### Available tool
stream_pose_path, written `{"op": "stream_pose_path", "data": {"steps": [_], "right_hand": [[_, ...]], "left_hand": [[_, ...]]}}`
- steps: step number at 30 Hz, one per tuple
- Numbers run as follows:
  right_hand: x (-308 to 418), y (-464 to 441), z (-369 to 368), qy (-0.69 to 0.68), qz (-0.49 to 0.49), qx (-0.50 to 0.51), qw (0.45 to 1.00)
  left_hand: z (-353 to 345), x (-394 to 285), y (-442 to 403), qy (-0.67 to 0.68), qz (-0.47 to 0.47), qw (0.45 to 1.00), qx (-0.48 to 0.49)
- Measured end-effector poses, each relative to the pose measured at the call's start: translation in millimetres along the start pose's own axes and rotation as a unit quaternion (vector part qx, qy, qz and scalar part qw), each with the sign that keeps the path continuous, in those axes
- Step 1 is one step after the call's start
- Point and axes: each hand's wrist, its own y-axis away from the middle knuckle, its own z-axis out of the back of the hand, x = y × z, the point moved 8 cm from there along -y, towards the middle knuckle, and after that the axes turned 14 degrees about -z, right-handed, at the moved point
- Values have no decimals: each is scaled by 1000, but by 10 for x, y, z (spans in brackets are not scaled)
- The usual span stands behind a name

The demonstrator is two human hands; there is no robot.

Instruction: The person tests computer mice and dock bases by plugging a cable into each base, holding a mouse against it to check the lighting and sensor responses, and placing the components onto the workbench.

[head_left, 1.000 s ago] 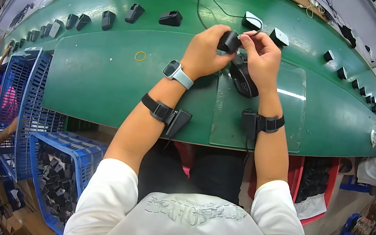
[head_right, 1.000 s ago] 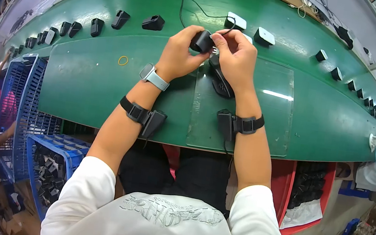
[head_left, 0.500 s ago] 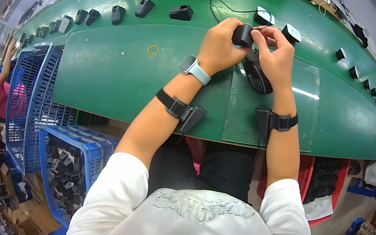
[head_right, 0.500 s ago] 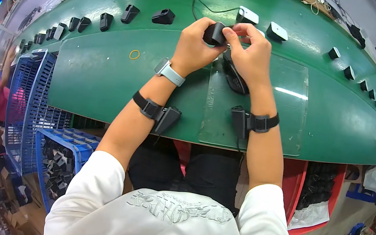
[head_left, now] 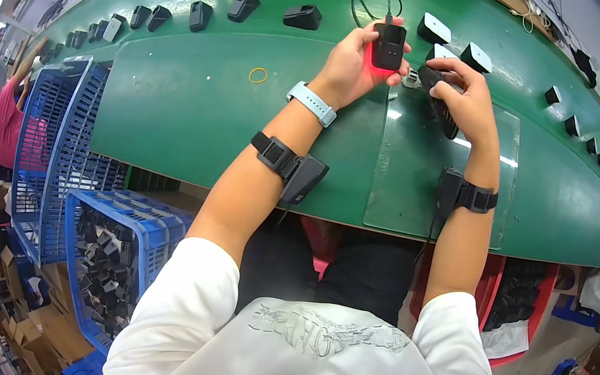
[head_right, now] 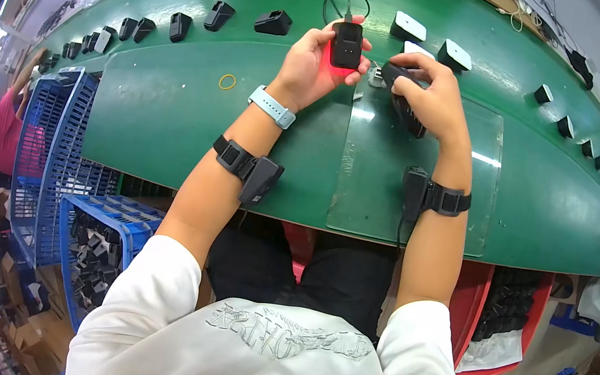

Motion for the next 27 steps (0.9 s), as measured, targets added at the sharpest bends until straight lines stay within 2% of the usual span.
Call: {"op": "stream_pose_path", "data": {"steps": [2, 4, 6, 9, 10, 12, 14, 18, 20, 24, 27], "right_hand": [[-120, -46, -9, -175, -75, 78, 979], [-58, -54, 19, -216, -43, 41, 975], [-85, -81, 123, -436, -21, -14, 900], [-69, -58, 81, -459, -4, -78, 885], [-62, -47, 79, -474, 8, -99, 875], [-63, -38, 59, -470, 16, -113, 875], [-116, -54, 53, -490, 32, -127, 862], [-109, -44, 63, -461, 47, -155, 872], [-90, -36, 1, -507, 44, -121, 852], [-115, -23, -29, -523, 30, -128, 842], [-84, -9, -71, -536, 16, -91, 839]], "left_hand": [[-14, 27, 9, -27, 10, 1000, 11], [-90, 11, 41, -18, 16, 1000, -4], [-159, 47, 61, -6, 28, 999, -16], [-172, 140, 68, -142, 23, 990, 1], [-172, 187, 80, -140, 25, 990, 2], [-194, 179, 90, -277, -2, 960, 40], [-230, 192, 112, -249, 3, 968, 34], [-265, 152, 102, -271, -45, 961, 33], [-247, 146, 105, -280, -49, 958, 28], [-219, 127, 94, -298, -71, 952, 25], [-214, 138, 92, -301, -77, 950, 34]]}}
